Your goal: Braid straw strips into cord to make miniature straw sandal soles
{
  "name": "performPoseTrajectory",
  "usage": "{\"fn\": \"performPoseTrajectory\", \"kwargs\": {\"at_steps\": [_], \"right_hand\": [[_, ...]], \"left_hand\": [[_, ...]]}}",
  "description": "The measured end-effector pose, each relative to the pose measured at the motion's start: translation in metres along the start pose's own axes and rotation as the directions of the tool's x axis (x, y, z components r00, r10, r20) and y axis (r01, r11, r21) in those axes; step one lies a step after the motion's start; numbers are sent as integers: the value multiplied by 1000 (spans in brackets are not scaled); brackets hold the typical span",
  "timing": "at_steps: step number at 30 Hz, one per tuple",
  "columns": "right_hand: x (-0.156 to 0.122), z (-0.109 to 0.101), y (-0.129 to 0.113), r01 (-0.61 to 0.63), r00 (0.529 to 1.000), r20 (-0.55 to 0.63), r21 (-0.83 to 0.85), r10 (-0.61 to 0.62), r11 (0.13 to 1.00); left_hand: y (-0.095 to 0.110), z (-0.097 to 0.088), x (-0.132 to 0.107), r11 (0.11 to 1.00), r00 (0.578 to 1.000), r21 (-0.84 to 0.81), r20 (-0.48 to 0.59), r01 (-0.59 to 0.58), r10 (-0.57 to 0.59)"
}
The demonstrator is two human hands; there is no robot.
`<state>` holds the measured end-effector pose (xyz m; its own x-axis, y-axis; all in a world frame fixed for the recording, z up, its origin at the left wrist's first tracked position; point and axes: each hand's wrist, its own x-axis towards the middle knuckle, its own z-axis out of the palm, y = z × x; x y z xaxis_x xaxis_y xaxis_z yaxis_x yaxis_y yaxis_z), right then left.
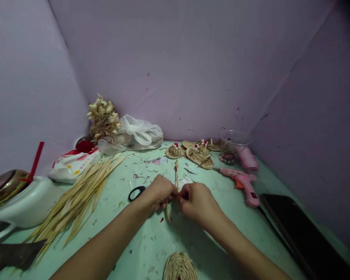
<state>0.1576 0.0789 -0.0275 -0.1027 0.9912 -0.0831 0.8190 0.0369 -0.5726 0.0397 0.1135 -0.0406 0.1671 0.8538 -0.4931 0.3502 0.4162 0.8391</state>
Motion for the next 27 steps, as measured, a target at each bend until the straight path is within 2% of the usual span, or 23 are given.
{"fn": "performPoseTrajectory", "kwargs": {"at_steps": [3,5,7,10,12,13,16,17,20,22,24,27], "right_hand": [[-2,4,-1,63,998,10,8,-63,998],[-3,3,-2,100,995,15,-2,-100,995],[-4,0,-2,133,991,33,10,-133,991],[-2,-7,3,130,972,179,120,-150,984],[3,-14,11,48,950,291,217,-111,975],[6,-17,15,-3,950,301,255,-77,967],[15,-23,26,-90,988,147,330,43,940],[17,-22,28,-121,988,137,350,77,929],[19,-13,26,-208,947,313,426,73,881],[18,-3,22,-197,928,371,464,12,864],[17,4,21,-160,943,333,457,-2,875],[17,2,25,-110,955,297,318,12,942]], "left_hand": [[1,-6,-1,996,994,-89,109,30,-21],[0,-11,0,989,981,-147,194,17,12],[-2,-13,2,984,971,-176,234,1,41],[-4,-14,4,987,977,-161,210,7,27],[-5,-13,4,990,979,-144,202,10,20],[-5,-13,5,990,978,-143,205,7,23],[-5,-14,5,990,974,-142,223,-1,33],[-5,-14,5,990,972,-143,230,-2,35],[-4,-15,3,989,970,-145,240,3,32],[-4,-14,3,990,972,-144,233,6,28],[-4,-12,4,992,974,-125,223,1,27],[-4,-7,5,999,984,-36,175,-22,28]]}}
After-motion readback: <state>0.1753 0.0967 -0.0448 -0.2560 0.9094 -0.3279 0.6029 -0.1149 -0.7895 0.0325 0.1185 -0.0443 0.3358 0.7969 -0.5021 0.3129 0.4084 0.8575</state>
